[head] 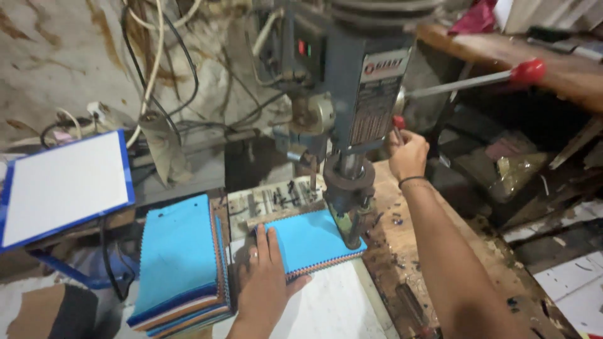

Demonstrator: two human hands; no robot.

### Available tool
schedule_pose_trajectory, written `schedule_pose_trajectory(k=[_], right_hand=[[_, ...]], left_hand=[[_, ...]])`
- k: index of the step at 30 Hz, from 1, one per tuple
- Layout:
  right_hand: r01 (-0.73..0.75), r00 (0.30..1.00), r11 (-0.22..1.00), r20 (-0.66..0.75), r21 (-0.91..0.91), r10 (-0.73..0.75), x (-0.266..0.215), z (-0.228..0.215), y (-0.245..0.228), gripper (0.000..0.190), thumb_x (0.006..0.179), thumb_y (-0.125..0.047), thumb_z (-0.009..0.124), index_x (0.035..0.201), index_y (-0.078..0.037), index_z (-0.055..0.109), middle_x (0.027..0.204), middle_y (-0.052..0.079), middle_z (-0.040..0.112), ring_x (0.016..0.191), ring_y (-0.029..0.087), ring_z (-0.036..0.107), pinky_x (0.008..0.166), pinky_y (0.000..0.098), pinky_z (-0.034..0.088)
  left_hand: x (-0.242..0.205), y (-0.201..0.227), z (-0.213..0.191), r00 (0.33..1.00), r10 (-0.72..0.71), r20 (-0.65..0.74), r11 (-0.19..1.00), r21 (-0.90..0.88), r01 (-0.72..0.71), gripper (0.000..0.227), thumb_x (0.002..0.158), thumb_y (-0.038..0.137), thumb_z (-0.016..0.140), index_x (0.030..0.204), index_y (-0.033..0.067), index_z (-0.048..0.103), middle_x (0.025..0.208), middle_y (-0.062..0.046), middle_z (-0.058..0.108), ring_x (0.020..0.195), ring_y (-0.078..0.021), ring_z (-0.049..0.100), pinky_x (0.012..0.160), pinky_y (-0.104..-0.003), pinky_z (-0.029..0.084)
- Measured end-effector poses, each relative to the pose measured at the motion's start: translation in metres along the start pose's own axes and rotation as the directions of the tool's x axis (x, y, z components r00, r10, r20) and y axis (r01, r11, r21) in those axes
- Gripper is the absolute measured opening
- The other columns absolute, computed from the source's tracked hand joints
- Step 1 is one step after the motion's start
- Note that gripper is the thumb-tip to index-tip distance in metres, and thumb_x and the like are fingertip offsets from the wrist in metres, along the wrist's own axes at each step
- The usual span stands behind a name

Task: The person stacks and aligns pieces of blue and green fabric on a workbench. They then position the fabric under a drill press and operate the machine to drill holes into the material.

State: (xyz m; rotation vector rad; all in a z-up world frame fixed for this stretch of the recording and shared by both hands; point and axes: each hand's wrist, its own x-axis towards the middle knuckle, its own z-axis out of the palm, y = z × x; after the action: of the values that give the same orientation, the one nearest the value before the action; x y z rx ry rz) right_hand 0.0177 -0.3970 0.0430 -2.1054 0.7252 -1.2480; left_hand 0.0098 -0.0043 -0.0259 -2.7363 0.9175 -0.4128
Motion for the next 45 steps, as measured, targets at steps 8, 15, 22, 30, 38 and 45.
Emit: schedule_pose_trajectory(k=[8,15,22,30,38,45], right_hand=[[-0.290,0.930,0.934,0.170,-0.209,0.327,-0.022,-0.054,-0.067,0.035,0.097,-0.028,0.054,0.073,-0.007,0.067,0.072,0.018,0.066,0.077,0.042,0.059,0.067,0.0487,0.042],[0.078,0.982,0.764,0.183,-0.640,0.053,-0.015,-0.154,-0.100,0.031,0.089,-0.050,0.058,0.083,-0.023,0.073,0.086,0.021,0.072,0.087,0.051,0.067,0.073,0.0552,0.054],[0.472,0.830,0.221,0.346,-0.853,-0.438,0.059,-0.194,-0.196,0.049,0.091,-0.029,0.061,0.140,-0.025,0.064,0.136,0.022,0.059,0.115,0.037,0.060,0.067,0.0419,0.063],[0.368,0.891,0.513,0.451,-0.775,0.042,0.055,-0.147,-0.231,0.041,0.096,-0.020,0.045,0.136,-0.023,0.056,0.145,0.018,0.038,0.122,0.051,0.056,0.091,0.0635,0.053],[0.671,0.401,0.005,0.358,-0.741,-0.844,0.044,-0.138,-0.147,0.016,0.092,-0.036,0.062,0.088,-0.025,0.074,0.077,0.000,0.070,0.085,0.019,0.071,0.097,0.0382,0.048],[0.428,0.884,0.839,0.347,-0.336,-0.312,-0.101,-0.143,-0.095,0.030,0.093,-0.014,0.063,0.122,-0.015,0.066,0.114,0.011,0.072,0.112,0.034,0.067,0.096,0.0469,0.051]], left_hand=[[0.000,-0.001,-0.004,0.995,0.022,0.102,0.999,-0.030,-0.019,0.143,0.076,0.109,0.051,0.163,0.0004,0.015,0.171,-0.016,0.014,0.136,-0.0246,0.048,0.082,-0.030,0.061],[0.009,0.002,0.012,0.992,0.042,0.119,0.998,-0.058,-0.036,0.142,0.080,0.105,0.052,0.163,-0.0026,0.010,0.170,-0.021,0.011,0.138,-0.0288,0.044,0.089,-0.032,0.058],[0.002,0.000,-0.001,0.972,0.055,0.228,0.970,-0.242,0.001,0.138,0.085,0.093,0.059,0.164,-0.0015,-0.002,0.172,-0.020,0.000,0.148,-0.0357,0.031,0.102,-0.044,0.050],[0.007,0.004,0.022,0.986,0.043,0.160,0.978,-0.208,-0.009,0.140,0.082,0.096,0.059,0.164,-0.0029,0.003,0.171,-0.023,0.003,0.146,-0.0371,0.033,0.104,-0.047,0.047],[-0.005,-0.002,-0.003,0.978,0.039,0.205,0.948,-0.317,0.028,0.127,0.083,0.082,0.061,0.163,0.0004,0.007,0.171,-0.024,0.003,0.152,-0.0381,0.025,0.118,-0.067,0.025],[-0.072,0.001,-0.078,0.967,-0.220,0.131,0.308,-0.931,0.196,0.091,0.095,0.047,0.066,0.163,0.0087,0.018,0.166,-0.024,0.013,0.156,-0.0449,0.011,0.116,-0.067,0.031]])
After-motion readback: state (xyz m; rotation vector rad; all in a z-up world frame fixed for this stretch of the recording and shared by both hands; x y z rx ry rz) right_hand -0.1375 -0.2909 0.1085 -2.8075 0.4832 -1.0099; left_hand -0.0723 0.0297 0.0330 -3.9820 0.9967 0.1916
